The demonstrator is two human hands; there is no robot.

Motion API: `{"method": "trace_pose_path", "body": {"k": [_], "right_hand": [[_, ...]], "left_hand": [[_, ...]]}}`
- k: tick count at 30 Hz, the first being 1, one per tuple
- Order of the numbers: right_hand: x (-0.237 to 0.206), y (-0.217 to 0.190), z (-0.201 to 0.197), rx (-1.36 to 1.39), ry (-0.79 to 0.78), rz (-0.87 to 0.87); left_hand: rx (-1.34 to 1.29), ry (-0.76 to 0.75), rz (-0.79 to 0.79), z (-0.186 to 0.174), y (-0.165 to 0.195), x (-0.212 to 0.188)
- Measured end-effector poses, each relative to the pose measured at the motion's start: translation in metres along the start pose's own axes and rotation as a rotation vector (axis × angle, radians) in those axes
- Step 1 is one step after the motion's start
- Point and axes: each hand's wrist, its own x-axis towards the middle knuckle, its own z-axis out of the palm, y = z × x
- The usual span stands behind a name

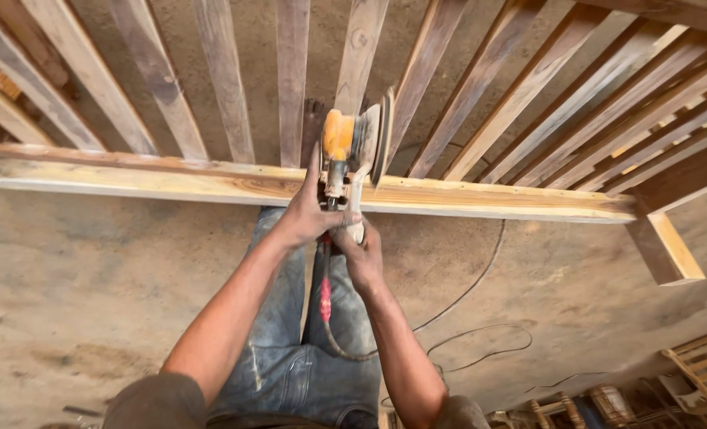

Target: The person sands a slatted wooden chair frame with a handheld orbital power sander, steadying the frame with the other hand. They move the sander along the rails and slats, repositioning around the frame and guiding the power cord clear of the work as they smooth different sections.

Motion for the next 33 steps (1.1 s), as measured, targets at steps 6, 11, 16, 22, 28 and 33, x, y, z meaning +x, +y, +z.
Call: {"method": "trace_pose_path", "body": {"k": [6,11,16,22,28,33], "right_hand": [[0.019,-0.009,-0.010,0.064,-0.021,-0.006],[0.033,-0.022,-0.020,0.098,-0.016,0.013],[0.054,-0.049,-0.030,0.119,-0.042,-0.056],[0.089,-0.087,-0.041,0.150,-0.056,-0.061],[0.093,-0.103,-0.042,0.187,-0.082,-0.036],[0.098,-0.110,-0.042,0.243,-0.079,-0.007]], "left_hand": [[0.318,0.015,-0.169,0.013,0.017,0.031],[0.383,0.150,-0.161,0.027,0.035,0.045],[0.344,0.198,-0.199,0.036,0.056,0.071],[0.363,0.220,-0.207,0.037,0.064,0.118],[0.412,0.230,-0.249,0.038,0.079,0.133],[0.388,0.221,-0.328,0.040,0.108,0.138]]}}
